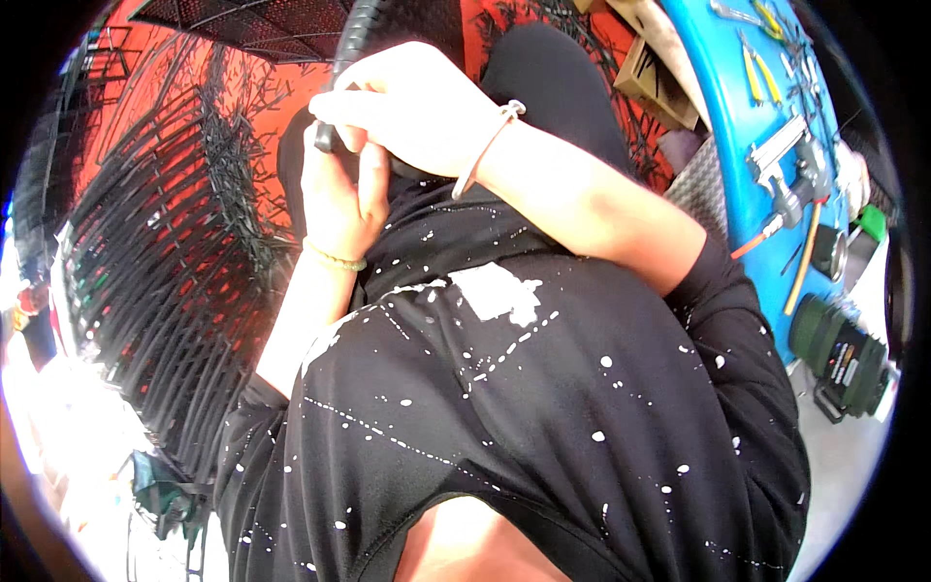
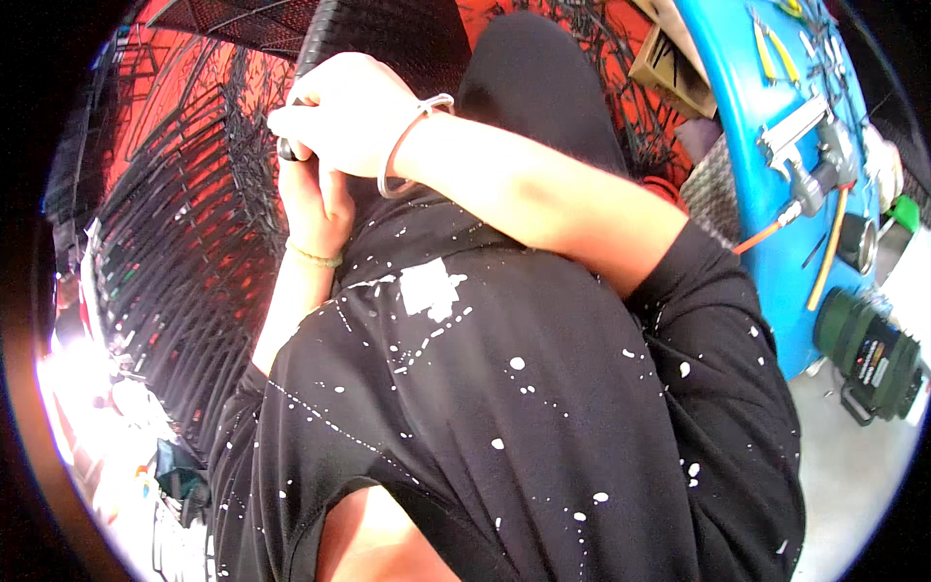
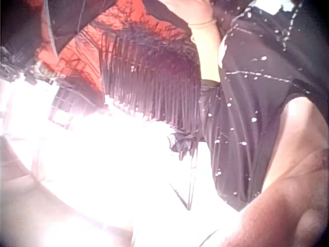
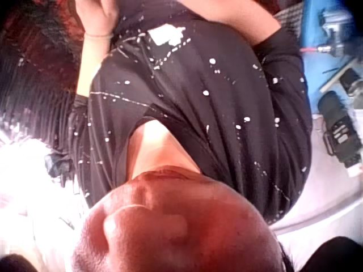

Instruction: The person repairs a black wicker chair frame using a pneumatic staple gun, pliers, and a metal file. They repeatedly staple a black strap to the frame, trim excess material with pliers, and smooth the edges with a file.

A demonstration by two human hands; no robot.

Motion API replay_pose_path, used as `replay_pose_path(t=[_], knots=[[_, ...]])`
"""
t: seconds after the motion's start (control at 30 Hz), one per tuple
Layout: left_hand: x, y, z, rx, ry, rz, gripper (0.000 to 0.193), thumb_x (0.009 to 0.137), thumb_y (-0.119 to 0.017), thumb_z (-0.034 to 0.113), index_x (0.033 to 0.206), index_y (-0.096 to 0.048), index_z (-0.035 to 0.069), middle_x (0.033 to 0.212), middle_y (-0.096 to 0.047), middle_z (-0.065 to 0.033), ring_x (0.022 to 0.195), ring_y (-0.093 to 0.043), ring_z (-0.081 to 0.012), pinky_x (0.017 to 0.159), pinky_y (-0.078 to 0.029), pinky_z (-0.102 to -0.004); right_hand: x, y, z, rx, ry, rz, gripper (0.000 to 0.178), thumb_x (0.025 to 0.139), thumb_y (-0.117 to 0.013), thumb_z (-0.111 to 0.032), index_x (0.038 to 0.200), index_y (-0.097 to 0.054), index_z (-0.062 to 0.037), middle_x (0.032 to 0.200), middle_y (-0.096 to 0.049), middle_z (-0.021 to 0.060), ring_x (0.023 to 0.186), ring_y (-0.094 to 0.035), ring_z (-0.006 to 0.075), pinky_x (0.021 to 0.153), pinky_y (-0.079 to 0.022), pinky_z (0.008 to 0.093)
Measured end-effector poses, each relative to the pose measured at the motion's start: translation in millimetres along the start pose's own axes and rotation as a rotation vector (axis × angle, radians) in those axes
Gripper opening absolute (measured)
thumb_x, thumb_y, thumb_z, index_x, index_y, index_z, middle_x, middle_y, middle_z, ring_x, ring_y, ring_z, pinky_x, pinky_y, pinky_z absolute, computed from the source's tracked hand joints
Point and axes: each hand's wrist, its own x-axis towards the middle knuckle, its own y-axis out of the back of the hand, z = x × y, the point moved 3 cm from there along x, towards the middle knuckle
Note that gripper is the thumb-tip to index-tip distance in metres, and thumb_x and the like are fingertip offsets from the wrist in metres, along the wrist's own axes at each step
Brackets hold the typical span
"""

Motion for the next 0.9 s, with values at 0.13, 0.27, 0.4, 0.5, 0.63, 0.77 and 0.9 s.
replay_pose_path(t=[0.13,0.27,0.4,0.5,0.63,0.77,0.9], knots=[[2.8,3.0,12.3,0.134,-0.088,0.009,0.046,0.086,-0.064,0.020,0.121,-0.043,-0.002,0.104,-0.055,-0.0202,0.093,-0.060,-0.0365,0.080,-0.049,-0.0398,8.5,-3.5,-12.2,-0.376,0.071,0.025,0.032,0.087,-0.061,-0.025,0.069,-0.065,0.0011,0.060,-0.063,0.0090,0.054,-0.059,0.0148,0.056,-0.048,0.0282],[-8.6,2.5,8.9,0.168,-0.095,0.117,0.052,0.084,-0.068,0.026,0.120,-0.044,-0.003,0.101,-0.057,-0.0182,0.090,-0.061,-0.0354,0.077,-0.050,-0.0389,3.2,-20.8,-23.8,-0.819,0.521,0.137,0.024,0.086,-0.060,-0.017,0.069,-0.065,-0.0016,0.055,-0.055,0.0070,0.051,-0.057,0.0233,0.052,-0.047,0.0315],[-8.4,4.7,6.9,0.027,0.043,0.030,0.043,0.080,-0.072,0.028,0.106,-0.050,0.002,0.095,-0.056,-0.0141,0.086,-0.061,-0.0328,0.071,-0.049,-0.0383,-7.0,-30.5,-29.5,-0.834,0.503,0.121,0.023,0.081,-0.067,-0.022,0.066,-0.062,-0.0059,0.059,-0.057,0.0064,0.052,-0.058,0.0237,0.051,-0.046,0.0318],[-5.2,5.4,5.3,-0.005,0.129,-0.002,0.037,0.079,-0.072,0.025,0.099,-0.050,0.004,0.089,-0.055,-0.0121,0.082,-0.060,-0.0321,0.069,-0.049,-0.0391,-12.4,-18.0,-25.0,-0.443,0.275,-0.007,0.016,0.078,-0.074,-0.015,0.073,-0.063,-0.0049,0.063,-0.060,0.0017,0.054,-0.057,0.0101,0.052,-0.045,0.0230],[-3.5,9.8,7.2,-0.046,0.092,0.086,0.034,0.078,-0.072,0.021,0.097,-0.050,0.004,0.085,-0.054,-0.0115,0.076,-0.060,-0.0322,0.063,-0.049,-0.0384,-23.7,-9.7,-13.8,0.174,-0.046,0.007,0.012,0.085,-0.067,-0.001,0.096,-0.064,0.0027,0.081,-0.064,0.0025,0.067,-0.059,0.0058,0.060,-0.049,0.0190],[-2.0,11.5,7.7,-0.058,0.065,0.106,0.033,0.078,-0.073,0.019,0.098,-0.052,0.004,0.085,-0.055,-0.0113,0.074,-0.059,-0.0321,0.062,-0.049,-0.0379,-24.5,-0.2,-6.9,0.280,-0.168,-0.053,0.028,0.087,-0.063,0.001,0.114,-0.062,0.0046,0.085,-0.066,0.0077,0.068,-0.060,0.0098,0.063,-0.050,0.0212],[-3.1,13.8,7.2,-0.081,0.074,0.113,0.032,0.077,-0.072,0.016,0.098,-0.052,0.003,0.085,-0.055,-0.0111,0.074,-0.059,-0.0317,0.061,-0.049,-0.0374,-20.5,0.0,-4.4,0.347,-0.170,-0.037,0.023,0.091,-0.060,-0.003,0.112,-0.062,0.0042,0.085,-0.066,0.0103,0.067,-0.061,0.0131,0.064,-0.050,0.0230]])
